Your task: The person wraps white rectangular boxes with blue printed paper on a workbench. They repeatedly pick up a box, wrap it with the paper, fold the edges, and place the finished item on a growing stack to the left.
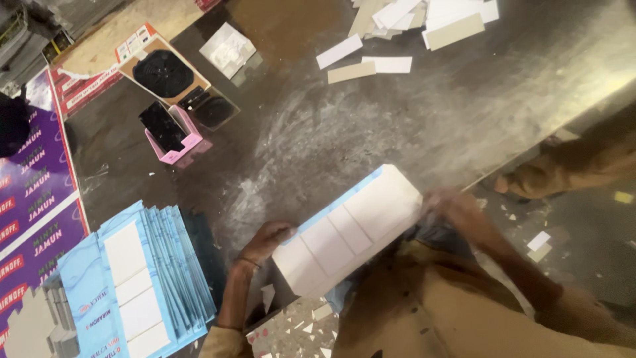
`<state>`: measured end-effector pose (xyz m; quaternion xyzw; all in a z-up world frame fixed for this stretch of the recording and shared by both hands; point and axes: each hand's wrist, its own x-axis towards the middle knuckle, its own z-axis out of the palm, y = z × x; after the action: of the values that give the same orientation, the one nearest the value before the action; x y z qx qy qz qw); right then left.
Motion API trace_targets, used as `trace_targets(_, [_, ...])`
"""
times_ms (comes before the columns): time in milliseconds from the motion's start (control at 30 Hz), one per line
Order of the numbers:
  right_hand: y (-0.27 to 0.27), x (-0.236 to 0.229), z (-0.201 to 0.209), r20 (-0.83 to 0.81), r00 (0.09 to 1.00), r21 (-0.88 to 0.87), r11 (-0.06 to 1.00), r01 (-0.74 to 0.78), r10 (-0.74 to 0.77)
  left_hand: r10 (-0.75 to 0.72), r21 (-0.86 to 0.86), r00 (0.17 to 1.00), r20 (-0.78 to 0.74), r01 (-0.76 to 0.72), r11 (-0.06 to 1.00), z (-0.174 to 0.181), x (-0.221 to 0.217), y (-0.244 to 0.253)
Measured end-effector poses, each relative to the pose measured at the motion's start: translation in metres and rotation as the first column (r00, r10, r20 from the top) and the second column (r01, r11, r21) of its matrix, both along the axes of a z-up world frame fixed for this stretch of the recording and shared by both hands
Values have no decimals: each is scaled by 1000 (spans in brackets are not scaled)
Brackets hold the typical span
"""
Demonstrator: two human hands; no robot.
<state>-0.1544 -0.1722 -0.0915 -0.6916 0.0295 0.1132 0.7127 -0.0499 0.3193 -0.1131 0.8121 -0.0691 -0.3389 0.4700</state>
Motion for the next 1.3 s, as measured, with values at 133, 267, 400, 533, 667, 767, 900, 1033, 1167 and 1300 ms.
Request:
trace_targets(133, [39,-32,-21,-305,926,-160,946,-281,223,309,-57,951,10,-308,950,11,-17,-2])
trace_targets(267, [72,-23,-26,-345,897,52,960,-275,275,513,-173,830,-219,-550,817,31,-52,-47])
trace_targets(400, [85,15,-14,-35,946,80,945,-318,322,567,-240,629,-532,-754,611,34,-92,-107])
trace_targets(533, [68,35,17,-293,921,71,967,-246,256,414,-409,743,-526,-647,644,28,-97,-128])
trace_targets(667, [66,47,36,-419,894,-49,979,-200,162,471,-437,695,-543,-713,548,13,-98,-134])
trace_targets(767, [66,49,45,-467,878,-143,971,-193,106,555,-373,735,-390,-677,635,6,-101,-143])
trace_targets(900, [61,74,56,-336,890,307,929,-205,307,506,-368,808,-300,-588,721,17,-103,-162])
trace_targets(1033, [40,123,62,-369,809,-296,767,-570,458,211,-373,962,-173,-262,890,47,-108,-173])
trace_targets(1167, [59,178,58,-299,702,-311,629,-712,647,-41,-94,998,-54,36,995,79,-112,-181])
trace_targets(1300, [81,215,56,-282,638,-502,457,-735,716,37,101,881,472,-96,990,96,-79,-175])
